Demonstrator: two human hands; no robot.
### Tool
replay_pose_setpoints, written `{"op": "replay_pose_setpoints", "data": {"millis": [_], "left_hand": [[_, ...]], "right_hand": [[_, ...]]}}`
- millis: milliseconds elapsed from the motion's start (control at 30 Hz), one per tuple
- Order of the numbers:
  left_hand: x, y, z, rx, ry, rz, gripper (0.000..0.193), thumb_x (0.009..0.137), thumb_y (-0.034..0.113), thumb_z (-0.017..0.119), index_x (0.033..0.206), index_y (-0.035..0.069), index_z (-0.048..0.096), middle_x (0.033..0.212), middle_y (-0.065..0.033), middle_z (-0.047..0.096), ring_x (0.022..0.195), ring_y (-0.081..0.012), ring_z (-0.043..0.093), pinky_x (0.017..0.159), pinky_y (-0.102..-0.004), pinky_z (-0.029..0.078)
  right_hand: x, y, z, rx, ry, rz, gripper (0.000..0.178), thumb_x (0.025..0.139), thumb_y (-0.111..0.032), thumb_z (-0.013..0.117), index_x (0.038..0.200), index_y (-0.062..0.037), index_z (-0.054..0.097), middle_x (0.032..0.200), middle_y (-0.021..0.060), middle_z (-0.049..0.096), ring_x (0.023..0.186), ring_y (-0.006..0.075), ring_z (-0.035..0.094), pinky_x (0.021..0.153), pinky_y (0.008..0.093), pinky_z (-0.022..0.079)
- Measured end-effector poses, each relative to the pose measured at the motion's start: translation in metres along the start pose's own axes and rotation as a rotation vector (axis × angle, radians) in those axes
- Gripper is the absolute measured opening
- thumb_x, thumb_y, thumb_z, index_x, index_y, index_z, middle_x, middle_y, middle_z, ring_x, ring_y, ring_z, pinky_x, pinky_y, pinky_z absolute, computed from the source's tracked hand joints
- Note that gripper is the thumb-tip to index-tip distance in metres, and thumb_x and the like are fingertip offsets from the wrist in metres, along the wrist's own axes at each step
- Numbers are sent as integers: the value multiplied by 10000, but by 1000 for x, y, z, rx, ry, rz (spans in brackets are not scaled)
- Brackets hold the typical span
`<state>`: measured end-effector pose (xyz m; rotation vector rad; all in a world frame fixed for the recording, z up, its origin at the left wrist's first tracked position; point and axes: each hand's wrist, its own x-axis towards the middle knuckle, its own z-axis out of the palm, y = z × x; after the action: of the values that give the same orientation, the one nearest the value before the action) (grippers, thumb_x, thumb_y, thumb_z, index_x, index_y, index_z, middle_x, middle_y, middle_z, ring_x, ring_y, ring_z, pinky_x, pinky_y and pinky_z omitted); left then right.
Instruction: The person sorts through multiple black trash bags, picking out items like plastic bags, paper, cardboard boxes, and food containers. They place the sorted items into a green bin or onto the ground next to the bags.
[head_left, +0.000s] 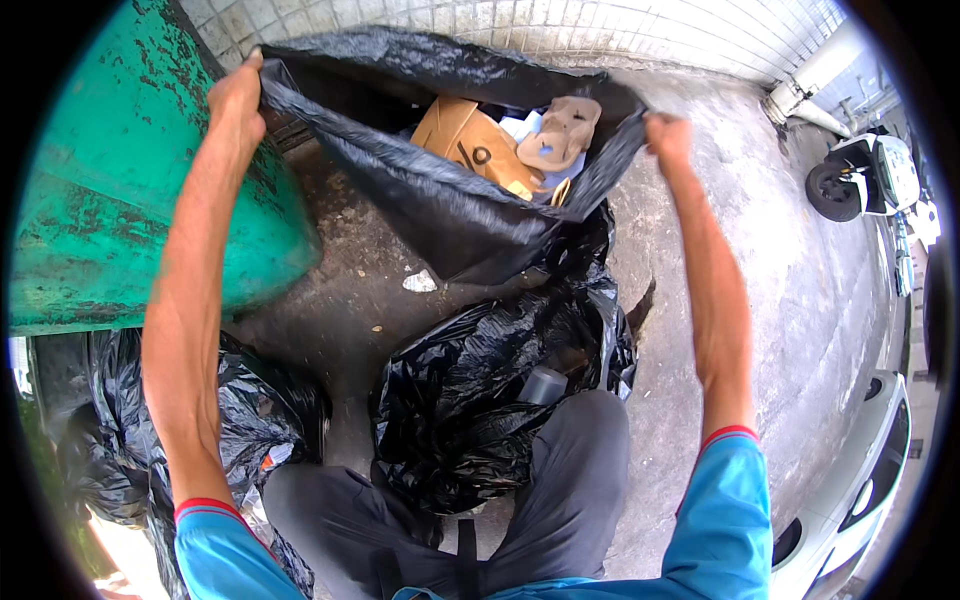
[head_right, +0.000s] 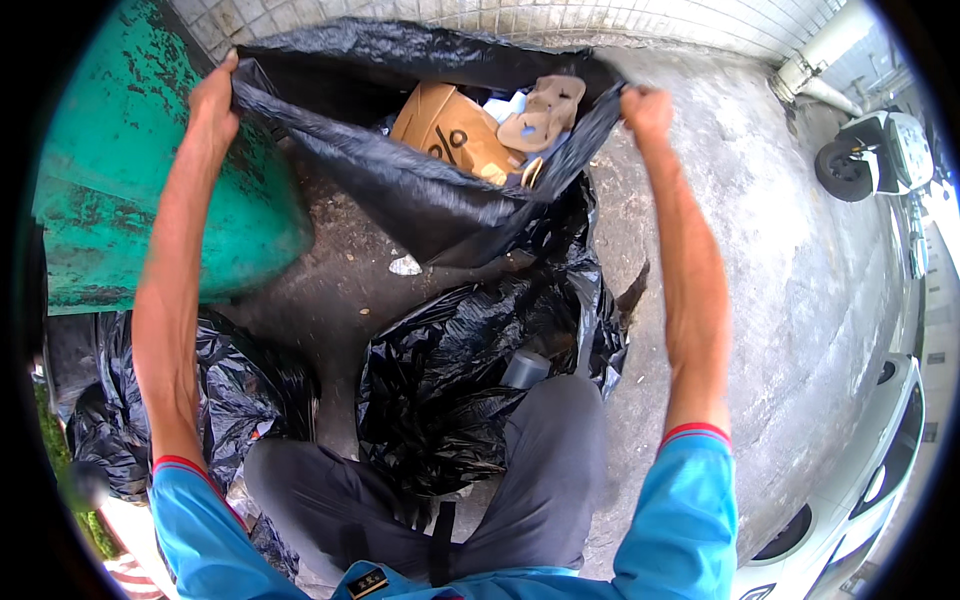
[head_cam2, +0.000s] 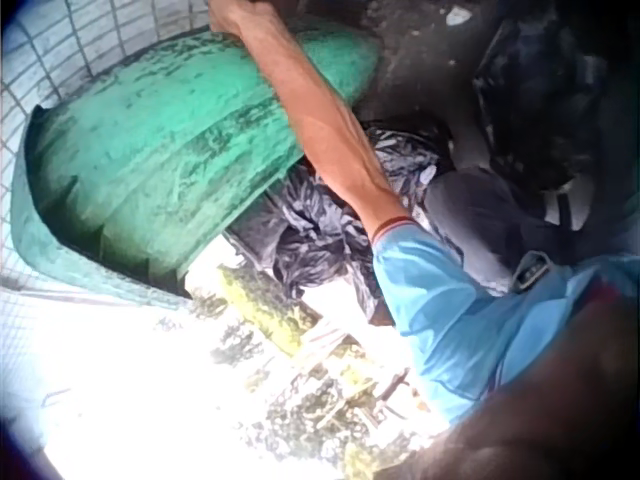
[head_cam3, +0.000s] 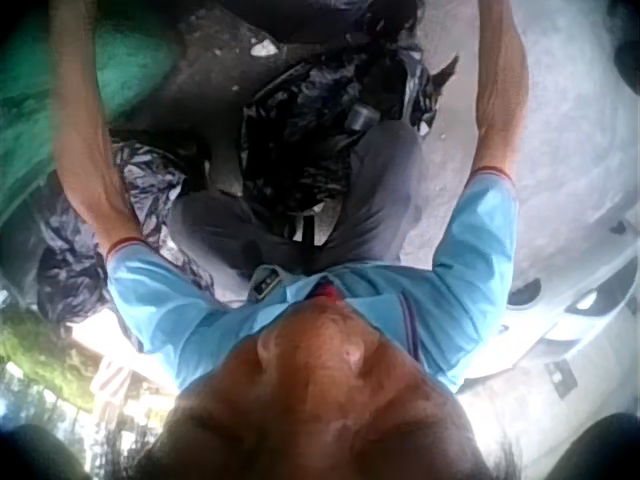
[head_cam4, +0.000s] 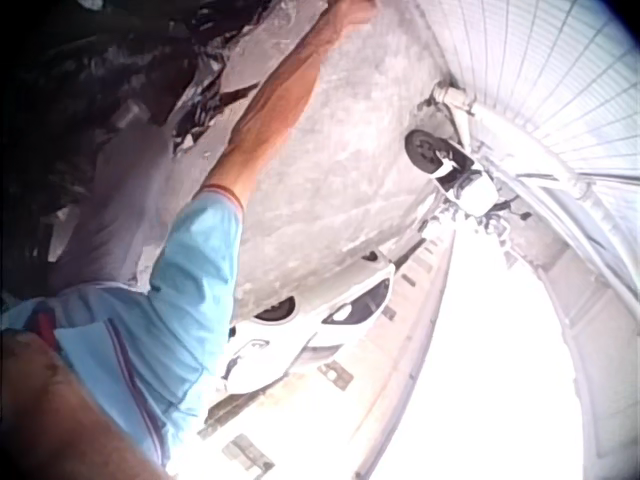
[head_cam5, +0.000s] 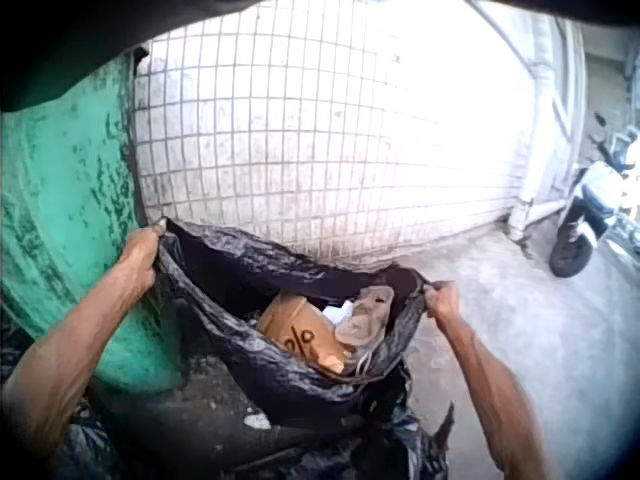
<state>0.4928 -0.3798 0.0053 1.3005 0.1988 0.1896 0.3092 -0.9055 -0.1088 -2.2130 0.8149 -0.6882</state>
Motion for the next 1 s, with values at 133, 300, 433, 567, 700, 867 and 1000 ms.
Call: {"op": "replay_pose_setpoints", "data": {"millis": [133, 300, 433, 567, 700, 867, 1000], "left_hand": [[58, 69, 24, -254, -44, 173, 274, 917, 205, 692, 1031, -35, 626, 996, -139, 677, 859, -273, 677, 699, -415, 590], [-35, 59, 42, 78, 163, 85, 277, 945, 267, 616, 1012, -1, 643, 869, -109, 668, 732, -215, 647, 642, -385, 537], [-71, -64, 19, 275, -188, 146, 341, 898, 227, 639, 819, -103, 612, 646, -158, 601, 504, -250, 614, 413, -421, 567], [-130, -105, -10, 688, -385, -202, 336, 954, 189, 569, 841, -116, 656, 649, -224, 666, 509, -251, 686, 503, -349, 602], [-185, -95, -60, 1136, -453, 173, 373, 920, 277, 623, 1013, -84, 621, 864, -226, 704, 922, -372, 682, 859, -458, 521], [-292, 49, -197, 1152, -494, 138, 268, 917, 277, 638, 878, 16, 681, 698, -161, 669, 711, -348, 679, 651, -469, 502], [-373, 61, -339, 1663, 112, 84, 324, 909, 299, 642, 754, 16, 625, 678, -161, 629, 667, -389, 628, 584, -471, 481]], "right_hand": [[104, -68, -126, 68, 217, -196, 299, 868, -264, 654, 839, 26, 719, 659, 132, 668, 547, 200, 626, 543, 342, 508], [110, -95, -123, 431, 400, -59, 321, 828, -326, 738, 781, -9, 717, 691, 92, 654, 530, 172, 556, 515, 326, 454], [132, 70, -161, -255, -125, -142, 458, 852, -432, 617, 591, -55, 617, 516, 79, 578, 434, 179, 550, 422, 343, 400], [103, 139, -138, -234, -403, 192, 508, 857, -504, 615, 752, -9, 661, 641, 126, 658, 510, 178, 617, 393, 319, 440], [89, 66, -88, -479, -1, -402, 446, 922, -307, 603, 1235, 11, 612, 1194, 160, 660, 1034, 265, 656, 884, 358, 501], [-187, -232, -10, 209, -368, -822, 329, 986, -135, 542, 1274, 12, 601, 1209, 129, 661, 1157, 217, 600, 1029, 325, 425], [-362, -306, 57, 536, -1245, -842, 126, 925, -52, 616, 1018, -16, 693, 934, 70, 689, 807, 130, 640, 725, 270, 511]]}}
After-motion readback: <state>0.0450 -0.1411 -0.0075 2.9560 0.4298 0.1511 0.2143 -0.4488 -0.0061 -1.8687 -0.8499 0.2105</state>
